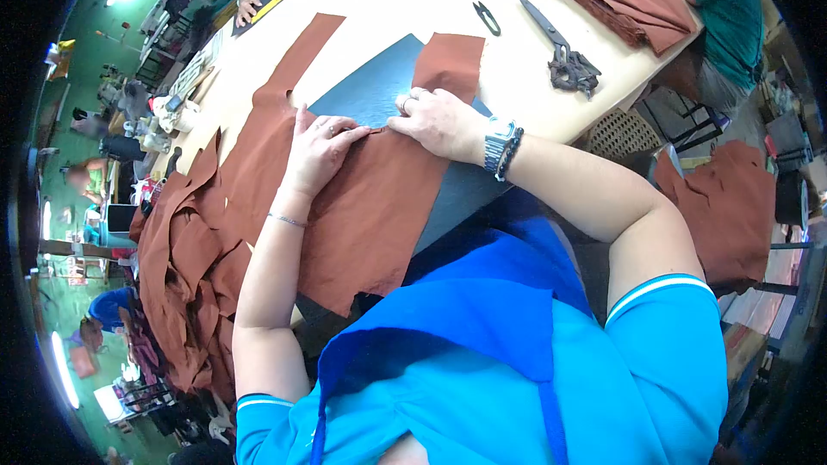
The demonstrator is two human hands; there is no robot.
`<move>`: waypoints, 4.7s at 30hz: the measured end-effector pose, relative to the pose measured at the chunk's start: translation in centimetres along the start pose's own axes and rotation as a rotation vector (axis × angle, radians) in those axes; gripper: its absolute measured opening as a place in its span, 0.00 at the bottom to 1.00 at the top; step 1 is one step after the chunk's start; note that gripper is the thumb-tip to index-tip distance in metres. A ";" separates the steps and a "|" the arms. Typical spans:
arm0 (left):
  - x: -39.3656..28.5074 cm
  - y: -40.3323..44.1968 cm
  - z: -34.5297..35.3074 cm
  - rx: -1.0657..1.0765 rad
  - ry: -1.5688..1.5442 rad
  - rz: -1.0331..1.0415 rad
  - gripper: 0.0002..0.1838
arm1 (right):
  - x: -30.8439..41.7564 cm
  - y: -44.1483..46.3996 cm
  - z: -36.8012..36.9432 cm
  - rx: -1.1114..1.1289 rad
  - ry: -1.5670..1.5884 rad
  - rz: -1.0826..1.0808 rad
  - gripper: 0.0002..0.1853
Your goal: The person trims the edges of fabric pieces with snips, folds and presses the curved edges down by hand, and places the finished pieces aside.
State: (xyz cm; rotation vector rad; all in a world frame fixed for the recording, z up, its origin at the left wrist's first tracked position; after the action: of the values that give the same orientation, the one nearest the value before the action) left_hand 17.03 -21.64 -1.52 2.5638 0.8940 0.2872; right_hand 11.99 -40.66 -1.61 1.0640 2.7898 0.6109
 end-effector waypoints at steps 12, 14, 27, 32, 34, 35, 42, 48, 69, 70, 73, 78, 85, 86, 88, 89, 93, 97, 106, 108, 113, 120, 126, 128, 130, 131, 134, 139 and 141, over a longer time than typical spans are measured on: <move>2.8 -0.9 0.1 -0.075 -0.057 -0.004 0.09 | 2.2 1.1 0.8 0.004 -0.031 0.002 0.16; 3.0 -0.7 0.5 -0.051 -0.055 -0.017 0.10 | 2.3 1.2 0.8 -0.006 -0.006 0.012 0.17; 3.7 -0.8 1.0 -0.016 -0.094 -0.187 0.08 | 2.7 4.2 1.6 0.179 -0.002 0.165 0.27; 3.8 -0.7 1.0 -0.032 -0.124 -0.164 0.09 | 2.4 3.4 0.1 0.191 0.043 0.127 0.18; 3.8 -0.7 0.6 -0.040 -0.133 -0.142 0.11 | 2.4 1.4 -1.2 0.189 -0.044 0.072 0.15; 4.2 -0.9 0.3 -0.076 -0.176 -0.224 0.12 | 2.6 0.5 -1.8 0.192 -0.089 0.038 0.13; 8.3 -7.2 -0.1 0.125 -0.305 -0.629 0.18 | 2.8 -2.7 -3.5 -0.140 0.281 0.276 0.10; 0.3 -9.1 -5.3 0.543 -0.106 -0.855 0.44 | -6.3 0.9 -3.0 -0.059 0.117 0.273 0.06; -2.2 -7.1 -2.9 -0.004 -0.340 -0.799 0.20 | 0.7 4.7 1.9 -0.103 0.267 -0.109 0.18; -2.1 -7.4 -2.9 -0.034 -0.364 -0.778 0.17 | 0.8 4.7 1.9 -0.110 0.251 -0.115 0.18; -2.3 -8.1 -3.1 -0.105 -0.404 -0.724 0.11 | 0.9 4.6 2.0 -0.090 0.218 -0.150 0.18; -2.8 -8.6 -3.8 -0.128 -0.300 -0.691 0.09 | 0.8 4.6 2.9 -0.037 0.130 -0.180 0.17; -3.1 -8.6 -3.7 -0.117 -0.281 -0.672 0.09 | 5.2 4.5 1.1 0.264 -0.056 -0.099 0.38; -3.1 -8.6 -3.5 -0.120 -0.274 -0.669 0.09 | 4.9 4.3 1.2 0.352 -0.013 -0.035 0.44; -3.0 -8.8 -3.6 -0.126 -0.269 -0.668 0.09 | 3.3 4.4 0.9 0.342 -0.038 0.067 0.43; -3.1 -8.8 -3.6 -0.129 -0.272 -0.668 0.09 | 2.3 4.5 0.8 0.337 -0.050 0.116 0.42; -3.0 -8.7 -3.6 -0.113 -0.284 -0.692 0.09 | 0.8 4.9 0.6 0.092 -0.117 0.049 0.36; -2.8 -9.2 -4.4 -0.079 -0.335 -0.707 0.09 | 5.8 5.3 2.0 0.079 0.155 -0.178 0.30; -3.1 -13.4 -6.9 -0.048 -0.256 -0.677 0.08 | 7.7 4.9 2.3 0.282 0.059 -0.109 0.41; -3.5 -13.3 -7.1 -0.076 -0.168 -0.638 0.08 | 9.3 4.8 1.6 0.361 -0.003 -0.079 0.45; -3.5 -13.5 -7.1 -0.062 -0.102 -0.622 0.07 | 7.0 4.8 1.5 0.382 -0.038 0.027 0.48; -3.2 -13.1 -7.6 -0.004 -0.172 -0.672 0.08 | 9.8 6.6 1.5 0.092 0.258 -0.259 0.28; -1.8 -14.5 -9.2 0.201 -0.127 -0.749 0.08 | 11.6 6.0 2.8 0.133 0.235 -0.224 0.32; -1.5 -14.9 -9.3 0.231 -0.120 -0.733 0.08 | 12.2 6.2 2.4 0.171 0.189 -0.241 0.34; -1.4 -15.1 -9.2 0.252 -0.124 -0.718 0.07 | 12.6 6.4 2.2 0.225 0.159 -0.239 0.37; -1.4 -15.2 -9.3 0.245 -0.117 -0.701 0.07 | 12.9 6.5 2.2 0.261 0.153 -0.230 0.38; -1.4 -15.5 -9.4 0.224 -0.105 -0.656 0.06 | 13.6 6.3 2.3 0.253 0.090 -0.259 0.39; -1.2 -16.0 -9.5 0.211 -0.071 -0.580 0.07 | 14.2 6.7 2.6 0.320 0.236 -0.209 0.41; -1.4 -16.0 -9.7 0.196 -0.042 -0.539 0.07 | 14.4 6.6 2.4 0.291 0.219 -0.216 0.41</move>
State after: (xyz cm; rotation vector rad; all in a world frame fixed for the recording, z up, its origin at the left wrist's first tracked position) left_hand 4.10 -8.11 0.00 2.3628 1.6092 -0.0157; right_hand 5.74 -25.96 -0.36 0.7570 3.2033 0.3201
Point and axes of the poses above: each hand's wrist, its own y-axis towards the middle knuckle, its own z-axis out of the palm, x = y × z, the point moved 5 cm from there along y, towards the middle knuckle, and after that the axes turned 9 degrees about -z, right-handed, at the moved point
